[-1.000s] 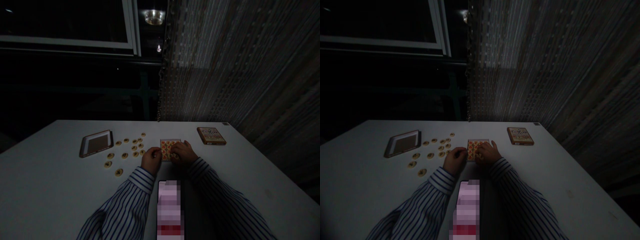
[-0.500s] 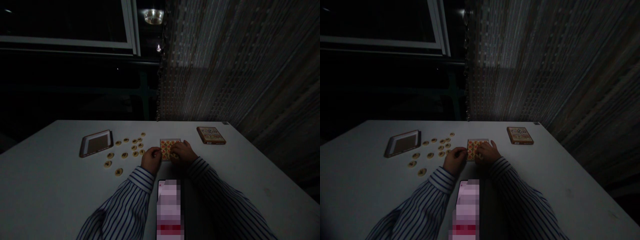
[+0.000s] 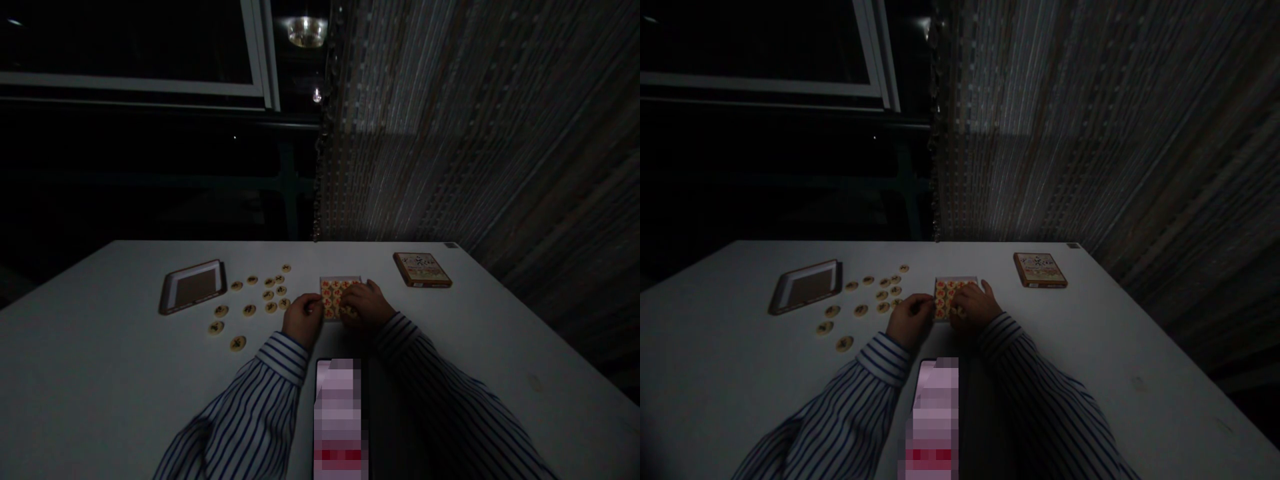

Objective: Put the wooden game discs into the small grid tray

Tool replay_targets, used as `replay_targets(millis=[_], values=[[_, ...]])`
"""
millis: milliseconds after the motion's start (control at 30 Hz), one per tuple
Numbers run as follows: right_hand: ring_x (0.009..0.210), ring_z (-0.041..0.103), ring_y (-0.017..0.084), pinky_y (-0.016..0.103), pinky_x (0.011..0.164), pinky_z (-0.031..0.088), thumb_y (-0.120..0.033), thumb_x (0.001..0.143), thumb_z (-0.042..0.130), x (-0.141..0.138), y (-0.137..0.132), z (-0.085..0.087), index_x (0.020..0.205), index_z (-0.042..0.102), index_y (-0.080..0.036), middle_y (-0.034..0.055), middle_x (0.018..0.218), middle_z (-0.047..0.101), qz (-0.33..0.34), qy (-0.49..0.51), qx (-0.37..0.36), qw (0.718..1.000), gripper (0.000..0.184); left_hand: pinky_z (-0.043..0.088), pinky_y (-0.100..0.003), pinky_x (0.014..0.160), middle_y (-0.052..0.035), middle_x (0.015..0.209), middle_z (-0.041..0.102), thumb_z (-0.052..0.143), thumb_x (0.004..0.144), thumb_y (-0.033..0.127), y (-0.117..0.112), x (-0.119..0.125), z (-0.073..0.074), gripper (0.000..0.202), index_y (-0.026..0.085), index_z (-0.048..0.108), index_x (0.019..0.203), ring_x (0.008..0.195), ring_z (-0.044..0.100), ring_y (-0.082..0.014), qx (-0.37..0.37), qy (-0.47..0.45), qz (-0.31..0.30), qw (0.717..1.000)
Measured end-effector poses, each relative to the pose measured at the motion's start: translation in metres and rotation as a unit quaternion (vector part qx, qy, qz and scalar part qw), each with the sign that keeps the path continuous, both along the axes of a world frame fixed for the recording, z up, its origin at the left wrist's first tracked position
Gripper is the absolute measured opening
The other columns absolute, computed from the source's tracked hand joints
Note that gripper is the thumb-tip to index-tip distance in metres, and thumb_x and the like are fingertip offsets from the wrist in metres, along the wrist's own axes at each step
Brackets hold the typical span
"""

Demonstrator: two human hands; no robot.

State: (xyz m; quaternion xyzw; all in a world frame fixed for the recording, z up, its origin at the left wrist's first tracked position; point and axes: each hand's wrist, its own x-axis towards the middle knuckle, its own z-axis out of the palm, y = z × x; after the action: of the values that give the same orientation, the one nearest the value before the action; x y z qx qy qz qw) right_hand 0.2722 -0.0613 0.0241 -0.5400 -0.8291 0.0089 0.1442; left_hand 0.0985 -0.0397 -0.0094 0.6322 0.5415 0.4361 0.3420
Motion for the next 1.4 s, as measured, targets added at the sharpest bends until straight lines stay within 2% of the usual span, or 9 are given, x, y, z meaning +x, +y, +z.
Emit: replay_targets(millis=[433,733,1067,1400], values=[[0.104,0.046,0.024,0.051,0.094,0.014,-0.033,0.069,0.055,0.001,0.000,0.001,0.088,0.059,-0.021,0.0067,0.101,0.061,0.008,0.005,-0.001,1.000,0.023,0.046,-0.027,0.065,-0.0052,0.076,0.066,0.053,0.068,0.029,0.001,-0.001,-0.004,0.023,0.015,0.064,0.083,0.069,0.059,-0.0151,0.018,-0.006,-0.010,1.000],[0.102,0.046,0.022,0.051,0.095,0.013,-0.032,0.066,0.057,0.006,-0.001,0.006,0.089,0.058,-0.022,0.0053,0.099,0.059,0.000,-0.012,0.004,1.000,0.026,0.047,-0.028,0.066,-0.0051,0.075,0.066,0.053,0.068,0.029,0.000,-0.001,0.000,0.022,0.015,0.064,0.083,0.070,0.059,-0.0153,0.001,-0.005,-0.007,1.000],[0.102,0.046,0.023,0.051,0.094,0.015,-0.032,0.066,0.056,0.011,0.001,0.004,0.088,0.058,-0.021,0.0065,0.100,0.058,-0.012,-0.042,-0.008,0.999,0.025,0.047,-0.028,0.067,-0.0048,0.075,0.066,0.053,0.069,0.028,-0.001,0.000,0.001,0.021,0.016,0.064,0.082,0.070,0.060,-0.0152,0.004,-0.007,-0.004,1.000],[0.102,0.046,0.023,0.051,0.094,0.015,-0.031,0.065,0.057,0.009,0.000,0.006,0.086,0.058,-0.021,0.0061,0.099,0.058,-0.012,-0.028,-0.018,0.999,0.024,0.047,-0.028,0.066,-0.0060,0.074,0.065,0.052,0.069,0.028,-0.002,0.000,0.003,0.023,0.013,0.063,0.083,0.069,0.059,-0.0155,-0.005,-0.004,-0.006,1.000]])
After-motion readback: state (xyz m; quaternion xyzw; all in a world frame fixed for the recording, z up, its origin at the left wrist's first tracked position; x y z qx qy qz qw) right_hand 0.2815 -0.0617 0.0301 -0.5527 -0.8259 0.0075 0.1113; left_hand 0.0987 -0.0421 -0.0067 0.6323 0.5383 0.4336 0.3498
